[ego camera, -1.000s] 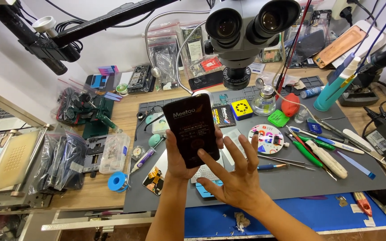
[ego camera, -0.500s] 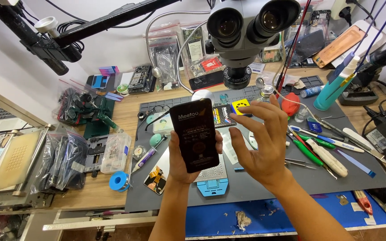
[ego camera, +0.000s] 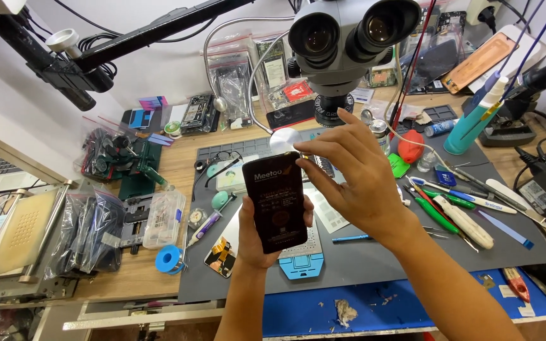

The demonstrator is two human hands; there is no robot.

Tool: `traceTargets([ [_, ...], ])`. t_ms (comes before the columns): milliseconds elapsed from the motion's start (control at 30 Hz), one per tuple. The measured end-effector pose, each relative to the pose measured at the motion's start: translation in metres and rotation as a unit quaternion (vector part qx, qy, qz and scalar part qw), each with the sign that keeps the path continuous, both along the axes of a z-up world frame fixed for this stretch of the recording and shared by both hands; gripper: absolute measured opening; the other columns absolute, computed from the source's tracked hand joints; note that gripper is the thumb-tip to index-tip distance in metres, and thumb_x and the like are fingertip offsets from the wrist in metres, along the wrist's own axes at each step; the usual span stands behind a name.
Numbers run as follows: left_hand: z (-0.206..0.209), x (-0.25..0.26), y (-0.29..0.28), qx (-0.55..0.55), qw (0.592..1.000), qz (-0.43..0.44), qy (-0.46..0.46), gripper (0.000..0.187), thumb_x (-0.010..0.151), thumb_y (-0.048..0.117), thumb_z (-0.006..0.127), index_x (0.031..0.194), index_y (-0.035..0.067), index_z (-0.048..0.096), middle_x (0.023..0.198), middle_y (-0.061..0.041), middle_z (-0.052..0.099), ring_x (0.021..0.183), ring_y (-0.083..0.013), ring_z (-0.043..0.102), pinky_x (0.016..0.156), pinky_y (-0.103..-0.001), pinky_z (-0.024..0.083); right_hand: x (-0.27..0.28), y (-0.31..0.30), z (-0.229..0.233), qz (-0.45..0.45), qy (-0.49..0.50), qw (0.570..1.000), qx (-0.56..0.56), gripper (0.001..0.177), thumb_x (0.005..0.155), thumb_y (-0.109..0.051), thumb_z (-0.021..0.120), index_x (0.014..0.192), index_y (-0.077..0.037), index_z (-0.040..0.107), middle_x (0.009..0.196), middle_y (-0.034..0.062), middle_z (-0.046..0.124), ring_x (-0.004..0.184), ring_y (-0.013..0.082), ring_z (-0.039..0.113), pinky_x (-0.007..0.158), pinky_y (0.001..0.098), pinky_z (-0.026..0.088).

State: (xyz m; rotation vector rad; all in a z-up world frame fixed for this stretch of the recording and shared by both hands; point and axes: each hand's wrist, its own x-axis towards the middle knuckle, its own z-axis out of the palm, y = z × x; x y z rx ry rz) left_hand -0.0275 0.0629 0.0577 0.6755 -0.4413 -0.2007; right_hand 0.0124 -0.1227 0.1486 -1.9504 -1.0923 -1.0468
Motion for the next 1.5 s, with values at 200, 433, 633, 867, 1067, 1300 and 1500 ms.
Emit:
traceTargets([
  [200,0.000,0.001,0.004,0.015,0.997,0.071,-0.007,0.077,0.100,0.066,0.050,0.143,0.002,0.054,0.113,-0.022,0.072,0.089,-0.0297,0.068,0.081,-0.041,0.057,-0.015,0.003,-0.014,0.016,-0.040,0.998,0.044,0.015,0.102,-0.003,0.069,0.117,0.001,0.066,0.102,0.0149,0.066,0.095,0.0278,0.065,0.111,0.0578,0.054],
  [433,0.004,0.006,0.020,-0.007,0.997,0.071,-0.016,0.079,0.099,0.069,0.051,0.136,-0.001,0.056,0.116,-0.019,0.068,0.095,-0.0270,0.068,0.084,-0.039,0.057,-0.046,0.030,-0.139,-0.034,-0.041,0.998,0.044,0.036,0.103,-0.038,0.066,0.135,-0.019,0.065,0.141,0.0100,0.052,0.138,0.0314,0.048,0.125,0.0612,0.041],
  [633,0.003,0.006,0.022,0.009,0.997,0.068,-0.043,0.082,0.097,0.071,0.052,0.136,-0.001,0.056,0.117,-0.019,0.068,0.095,-0.0282,0.068,0.077,-0.038,0.056,-0.045,0.044,-0.180,-0.063,-0.047,0.997,0.026,0.046,0.102,-0.054,0.069,0.141,-0.031,0.064,0.158,0.0097,0.033,0.154,0.0341,0.027,0.132,0.0682,0.021],
  [867,0.001,0.008,0.015,0.023,0.996,0.073,-0.055,0.082,0.098,0.070,0.052,0.136,-0.002,0.056,0.118,-0.019,0.069,0.096,-0.0278,0.069,0.089,-0.041,0.057,-0.044,0.044,-0.166,-0.086,-0.032,0.996,0.019,0.052,0.102,-0.064,0.061,0.145,-0.034,0.061,0.163,0.0097,0.027,0.157,0.0360,0.021,0.132,0.0716,0.017],
  [1067,0.003,0.008,0.009,0.032,0.994,0.090,-0.053,0.081,0.098,0.071,0.051,0.131,-0.003,0.059,0.115,-0.018,0.069,0.094,-0.0268,0.069,0.088,-0.041,0.056,-0.044,0.040,-0.162,-0.096,-0.040,0.995,0.003,0.053,0.103,-0.064,0.062,0.146,-0.033,0.062,0.162,0.0115,0.029,0.157,0.0370,0.019,0.130,0.0719,0.016],
  [1300,0.007,0.007,0.005,0.040,0.991,0.100,-0.074,0.080,0.099,0.070,0.051,0.132,-0.003,0.058,0.113,-0.017,0.070,0.092,-0.0259,0.067,0.087,-0.040,0.056,-0.044,0.039,-0.162,-0.095,-0.039,0.995,0.001,0.053,0.103,-0.060,0.067,0.148,-0.032,0.061,0.162,0.0121,0.028,0.157,0.0368,0.017,0.131,0.0708,0.017],
  [1500,-0.001,0.008,0.007,0.029,0.994,0.078,-0.070,0.081,0.098,0.071,0.052,0.136,-0.001,0.056,0.115,-0.018,0.068,0.095,-0.0262,0.069,0.088,-0.040,0.057,-0.043,0.036,-0.166,-0.090,-0.043,0.995,0.005,0.049,0.104,-0.056,0.067,0.145,-0.031,0.062,0.163,0.0128,0.027,0.157,0.0374,0.020,0.131,0.0705,0.020],
])
